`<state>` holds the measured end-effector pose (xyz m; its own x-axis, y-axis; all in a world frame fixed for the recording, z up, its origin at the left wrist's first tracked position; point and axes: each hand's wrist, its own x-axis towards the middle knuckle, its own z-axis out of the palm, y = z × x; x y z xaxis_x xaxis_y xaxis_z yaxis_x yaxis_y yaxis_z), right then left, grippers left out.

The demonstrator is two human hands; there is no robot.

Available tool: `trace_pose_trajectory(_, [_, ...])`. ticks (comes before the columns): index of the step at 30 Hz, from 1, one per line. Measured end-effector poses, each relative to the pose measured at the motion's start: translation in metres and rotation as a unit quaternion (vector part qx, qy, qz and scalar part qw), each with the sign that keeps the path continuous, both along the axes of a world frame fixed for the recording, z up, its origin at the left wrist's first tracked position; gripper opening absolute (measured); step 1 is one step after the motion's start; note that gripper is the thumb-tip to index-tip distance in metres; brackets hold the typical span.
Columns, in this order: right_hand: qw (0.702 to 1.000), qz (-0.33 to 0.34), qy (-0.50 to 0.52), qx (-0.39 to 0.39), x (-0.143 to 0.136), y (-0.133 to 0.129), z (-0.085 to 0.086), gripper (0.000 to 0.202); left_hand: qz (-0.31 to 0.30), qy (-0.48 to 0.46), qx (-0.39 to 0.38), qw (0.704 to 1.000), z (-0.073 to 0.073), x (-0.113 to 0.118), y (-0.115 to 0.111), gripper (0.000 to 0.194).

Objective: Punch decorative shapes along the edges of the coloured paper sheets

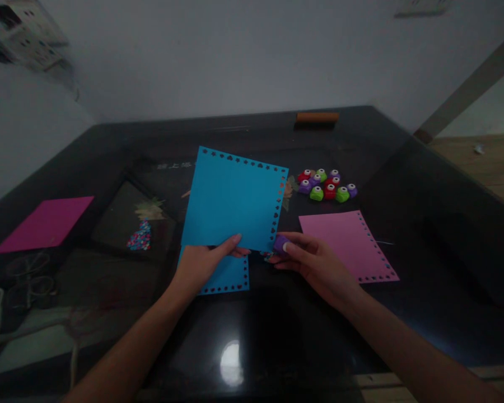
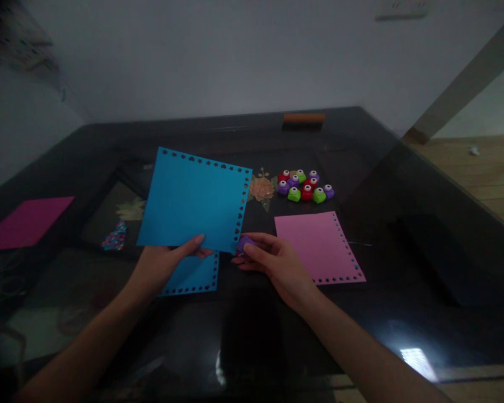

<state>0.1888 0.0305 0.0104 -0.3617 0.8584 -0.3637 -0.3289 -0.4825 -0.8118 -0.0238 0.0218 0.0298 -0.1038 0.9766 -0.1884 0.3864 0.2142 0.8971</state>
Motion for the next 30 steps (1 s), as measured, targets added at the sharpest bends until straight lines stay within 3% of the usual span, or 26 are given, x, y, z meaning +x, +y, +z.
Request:
trace_pose_trajectory(20, [0.999, 0.004, -0.032, 0.036, -0.0015, -0.0008, -0.0020, 0.035, -0.010, 0.066, 0.020, 0.998, 0.0100, 0.0071, -0.0025, 0.029])
trace_pose_trajectory(30, [0.999, 0.014, -0.034, 0.032, -0.0023, -0.0013, -0.0042, 0.037, -0.037, 0.104, 0.031, 0.993, 0.0065, 0.0063, -0.0033, 0.030])
